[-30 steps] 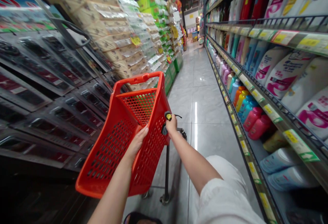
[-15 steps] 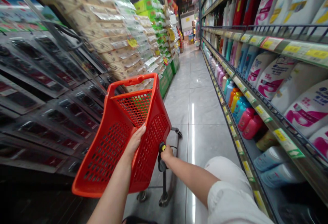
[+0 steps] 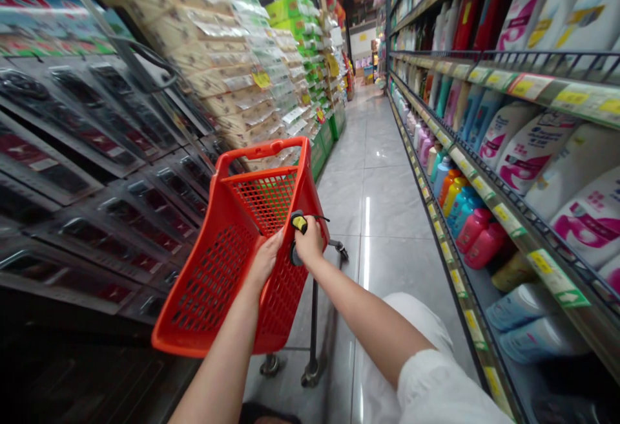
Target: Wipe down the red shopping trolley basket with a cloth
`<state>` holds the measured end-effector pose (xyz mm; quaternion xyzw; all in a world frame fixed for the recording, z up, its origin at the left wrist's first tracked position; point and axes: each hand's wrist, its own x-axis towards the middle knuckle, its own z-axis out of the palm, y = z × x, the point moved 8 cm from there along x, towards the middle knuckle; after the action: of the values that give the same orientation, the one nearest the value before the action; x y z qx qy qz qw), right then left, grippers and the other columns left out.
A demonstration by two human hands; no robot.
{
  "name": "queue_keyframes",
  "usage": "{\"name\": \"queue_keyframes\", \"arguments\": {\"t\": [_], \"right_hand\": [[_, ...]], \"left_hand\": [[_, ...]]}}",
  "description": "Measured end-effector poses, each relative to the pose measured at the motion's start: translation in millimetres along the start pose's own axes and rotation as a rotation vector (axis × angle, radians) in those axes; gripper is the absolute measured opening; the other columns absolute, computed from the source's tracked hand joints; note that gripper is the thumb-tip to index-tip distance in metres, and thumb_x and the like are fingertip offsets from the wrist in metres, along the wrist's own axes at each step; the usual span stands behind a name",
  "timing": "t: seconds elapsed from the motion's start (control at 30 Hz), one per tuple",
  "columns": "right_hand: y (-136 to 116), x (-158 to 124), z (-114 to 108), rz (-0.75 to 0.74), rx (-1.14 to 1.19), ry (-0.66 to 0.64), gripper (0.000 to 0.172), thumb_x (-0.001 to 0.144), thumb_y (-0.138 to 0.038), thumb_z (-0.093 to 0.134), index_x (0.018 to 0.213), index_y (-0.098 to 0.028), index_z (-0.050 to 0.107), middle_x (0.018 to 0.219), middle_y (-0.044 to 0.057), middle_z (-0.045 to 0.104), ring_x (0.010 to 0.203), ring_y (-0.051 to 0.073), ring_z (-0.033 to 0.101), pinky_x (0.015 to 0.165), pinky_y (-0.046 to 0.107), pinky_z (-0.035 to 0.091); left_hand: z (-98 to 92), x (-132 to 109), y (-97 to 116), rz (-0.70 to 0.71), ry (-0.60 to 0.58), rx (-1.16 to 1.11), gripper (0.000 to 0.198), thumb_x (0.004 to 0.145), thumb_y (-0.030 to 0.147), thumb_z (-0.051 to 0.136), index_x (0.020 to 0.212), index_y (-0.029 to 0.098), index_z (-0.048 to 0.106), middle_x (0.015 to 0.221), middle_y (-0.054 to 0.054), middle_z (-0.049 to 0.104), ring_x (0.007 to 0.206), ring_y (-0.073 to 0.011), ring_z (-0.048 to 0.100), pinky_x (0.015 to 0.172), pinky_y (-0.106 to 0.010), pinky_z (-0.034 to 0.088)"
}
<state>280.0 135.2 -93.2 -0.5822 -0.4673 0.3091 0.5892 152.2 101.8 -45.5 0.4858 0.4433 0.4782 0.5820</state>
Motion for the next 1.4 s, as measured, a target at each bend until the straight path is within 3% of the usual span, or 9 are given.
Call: {"name": "queue_keyframes", "arguments": {"t": [0.17, 0.3, 0.47, 0.57, 0.7, 0.8, 0.93, 1.13, 1.4], "right_hand": [[-29, -12, -14, -0.003, -0.020, -0.023, 0.034, 0.074, -0.014, 0.054, 0.106, -0.024, 0.060, 0.094, 0.000, 0.062, 0.090, 0.016, 0.056, 0.083, 0.028, 0.045], [-51, -48, -22, -0.145, -0.067, -0.066, 0.041, 0.081, -0.017, 0.053, 0.120, -0.025, 0.061, 0.097, 0.003, 0.061, 0.093, 0.019, 0.057, 0.083, 0.030, 0.047], [-77, -100, -16, -0.378, -0.432, -0.263, 0.064, 0.079, -0.005, 0.051, 0.132, -0.041, 0.056, 0.101, 0.004, 0.054, 0.089, 0.018, 0.057, 0.079, 0.029, 0.047], [-88, -85, -18, -0.439, -0.581, -0.287, 0.060, 0.079, -0.006, 0.054, 0.128, -0.041, 0.059, 0.108, 0.007, 0.053, 0.094, 0.022, 0.055, 0.078, 0.031, 0.048], [-93, -35, -20, -0.412, -0.609, -0.192, 0.058, 0.081, -0.005, 0.051, 0.128, -0.039, 0.059, 0.116, 0.007, 0.053, 0.098, 0.022, 0.054, 0.080, 0.032, 0.047], [-89, -28, -17, -0.371, -0.582, -0.180, 0.058, 0.081, -0.006, 0.049, 0.131, -0.036, 0.056, 0.114, 0.007, 0.053, 0.095, 0.021, 0.056, 0.079, 0.030, 0.047], [-88, -84, -13, -0.431, -0.580, -0.298, 0.053, 0.081, -0.012, 0.053, 0.129, -0.034, 0.057, 0.105, 0.007, 0.054, 0.089, 0.020, 0.056, 0.076, 0.028, 0.046], [-98, -185, -5, -0.803, -0.617, -0.701, 0.059, 0.076, -0.016, 0.061, 0.130, -0.039, 0.056, 0.096, 0.004, 0.058, 0.087, 0.020, 0.054, 0.074, 0.029, 0.046], [-91, -110, -15, -0.625, -0.685, -0.426, 0.056, 0.079, -0.013, 0.061, 0.129, -0.038, 0.058, 0.106, 0.007, 0.057, 0.092, 0.021, 0.054, 0.077, 0.028, 0.046]], "left_hand": [[7.8, -11, 16, 0.046, -0.005, 0.134, 0.045, 0.079, 0.054, 0.064, 0.102, 0.016, 0.075, 0.113, -0.007, 0.073, 0.129, -0.0284, 0.051, 0.111, -0.039, 0.036], [10.1, -32, 3, -0.135, -0.138, -0.061, 0.046, 0.086, 0.056, 0.054, 0.113, 0.022, 0.071, 0.116, -0.006, 0.071, 0.125, -0.0243, 0.055, 0.107, -0.036, 0.040], [-1.7, -41, -21, -0.350, -0.074, -0.216, 0.046, 0.085, 0.047, 0.061, 0.116, 0.013, 0.068, 0.101, -0.011, 0.075, 0.101, -0.0275, 0.068, 0.096, -0.038, 0.049], [-0.3, -41, -29, -0.436, -0.108, -0.347, 0.053, 0.091, 0.053, 0.047, 0.120, 0.013, 0.065, 0.102, -0.013, 0.074, 0.098, -0.0270, 0.069, 0.093, -0.038, 0.051], [7.6, -39, -21, -0.361, -0.251, -0.468, 0.055, 0.096, 0.054, 0.032, 0.134, 0.021, 0.054, 0.116, -0.011, 0.070, 0.104, -0.0242, 0.068, 0.097, -0.041, 0.047], [8.5, -39, -20, -0.353, -0.300, -0.483, 0.060, 0.096, 0.056, 0.027, 0.139, 0.023, 0.049, 0.121, -0.011, 0.068, 0.107, -0.0241, 0.066, 0.100, -0.042, 0.045], [-2.7, -35, -25, -0.387, -0.250, -0.426, 0.064, 0.093, 0.061, 0.031, 0.137, 0.020, 0.052, 0.114, -0.011, 0.071, 0.104, -0.0250, 0.067, 0.097, -0.038, 0.048], [-4.3, -33, -24, -0.346, -0.319, -0.450, 0.072, 0.093, 0.063, 0.018, 0.140, 0.018, 0.049, 0.114, -0.013, 0.071, 0.107, -0.0246, 0.066, 0.097, -0.040, 0.047], [-14.6, -29, -28, -0.375, -0.200, -0.394, 0.067, 0.094, 0.061, 0.021, 0.138, 0.021, 0.053, 0.116, -0.011, 0.071, 0.105, -0.0248, 0.067, 0.095, -0.036, 0.049]]}}
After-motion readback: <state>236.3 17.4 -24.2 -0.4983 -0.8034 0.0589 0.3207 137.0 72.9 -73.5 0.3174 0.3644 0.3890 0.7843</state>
